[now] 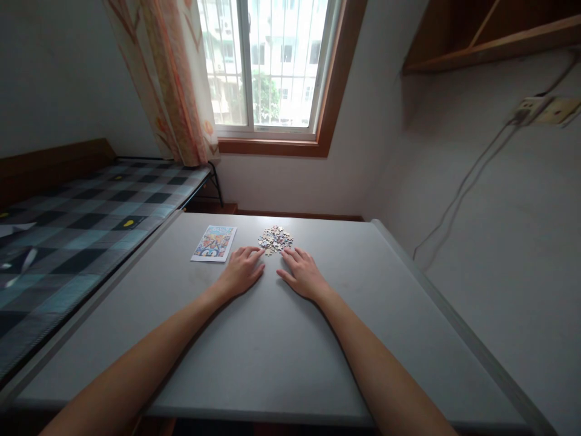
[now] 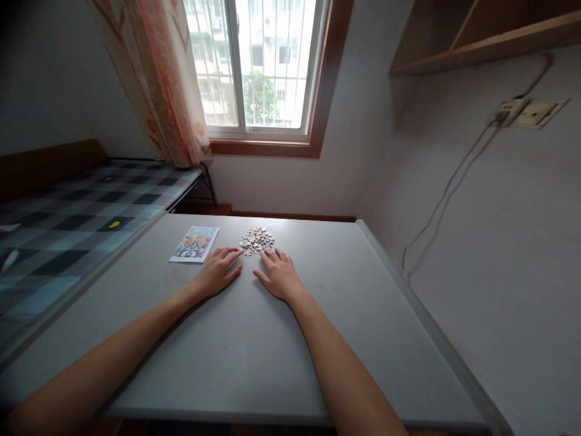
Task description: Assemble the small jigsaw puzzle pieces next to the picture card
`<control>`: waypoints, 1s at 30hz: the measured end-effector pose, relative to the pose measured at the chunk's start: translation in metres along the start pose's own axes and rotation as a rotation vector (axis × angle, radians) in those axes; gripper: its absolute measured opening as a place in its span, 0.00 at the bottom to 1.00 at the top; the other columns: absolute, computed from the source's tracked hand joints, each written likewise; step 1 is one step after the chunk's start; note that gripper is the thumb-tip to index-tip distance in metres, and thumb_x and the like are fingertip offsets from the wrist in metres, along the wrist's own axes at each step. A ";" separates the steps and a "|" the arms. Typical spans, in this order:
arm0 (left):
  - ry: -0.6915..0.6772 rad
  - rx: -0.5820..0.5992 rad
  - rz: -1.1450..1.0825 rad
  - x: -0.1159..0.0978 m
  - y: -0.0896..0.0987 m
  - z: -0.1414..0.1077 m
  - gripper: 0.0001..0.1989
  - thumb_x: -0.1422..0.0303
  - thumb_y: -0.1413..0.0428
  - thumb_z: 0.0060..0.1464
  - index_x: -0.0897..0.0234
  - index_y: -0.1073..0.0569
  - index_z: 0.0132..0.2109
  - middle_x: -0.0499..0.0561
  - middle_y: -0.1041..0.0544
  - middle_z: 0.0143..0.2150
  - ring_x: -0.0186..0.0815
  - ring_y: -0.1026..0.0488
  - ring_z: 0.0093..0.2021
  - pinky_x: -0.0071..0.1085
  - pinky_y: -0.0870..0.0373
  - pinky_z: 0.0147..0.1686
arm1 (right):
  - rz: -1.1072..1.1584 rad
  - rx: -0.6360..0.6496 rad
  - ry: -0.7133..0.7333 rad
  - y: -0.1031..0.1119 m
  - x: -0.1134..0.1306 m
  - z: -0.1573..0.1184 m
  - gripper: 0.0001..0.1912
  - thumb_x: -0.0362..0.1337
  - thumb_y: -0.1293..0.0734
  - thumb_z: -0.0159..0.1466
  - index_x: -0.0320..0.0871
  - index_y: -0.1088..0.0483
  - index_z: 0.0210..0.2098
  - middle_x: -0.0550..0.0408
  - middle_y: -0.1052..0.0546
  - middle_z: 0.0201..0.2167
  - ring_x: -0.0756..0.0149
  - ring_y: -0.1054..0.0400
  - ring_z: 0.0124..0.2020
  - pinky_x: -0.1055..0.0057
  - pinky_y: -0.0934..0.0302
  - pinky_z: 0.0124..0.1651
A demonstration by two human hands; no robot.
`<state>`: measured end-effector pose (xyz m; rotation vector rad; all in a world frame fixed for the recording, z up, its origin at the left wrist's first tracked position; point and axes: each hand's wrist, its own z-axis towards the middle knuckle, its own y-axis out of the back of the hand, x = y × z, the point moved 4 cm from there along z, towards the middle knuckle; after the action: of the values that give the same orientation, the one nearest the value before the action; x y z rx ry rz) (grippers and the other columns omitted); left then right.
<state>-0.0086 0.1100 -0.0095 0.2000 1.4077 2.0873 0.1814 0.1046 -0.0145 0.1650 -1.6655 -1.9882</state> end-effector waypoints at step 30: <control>-0.171 0.052 -0.055 -0.004 -0.005 -0.002 0.18 0.63 0.50 0.62 0.56 0.30 0.58 0.53 0.30 0.60 0.45 0.40 0.63 0.49 0.42 0.61 | 0.025 -0.043 0.052 0.003 0.001 0.000 0.25 0.48 0.39 0.66 0.43 0.34 0.58 0.45 0.36 0.60 0.54 0.47 0.62 0.55 0.50 0.64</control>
<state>-0.0040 0.1075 -0.0138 0.3489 1.3501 1.9408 0.1812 0.1034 -0.0113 0.1775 -1.5841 -1.9823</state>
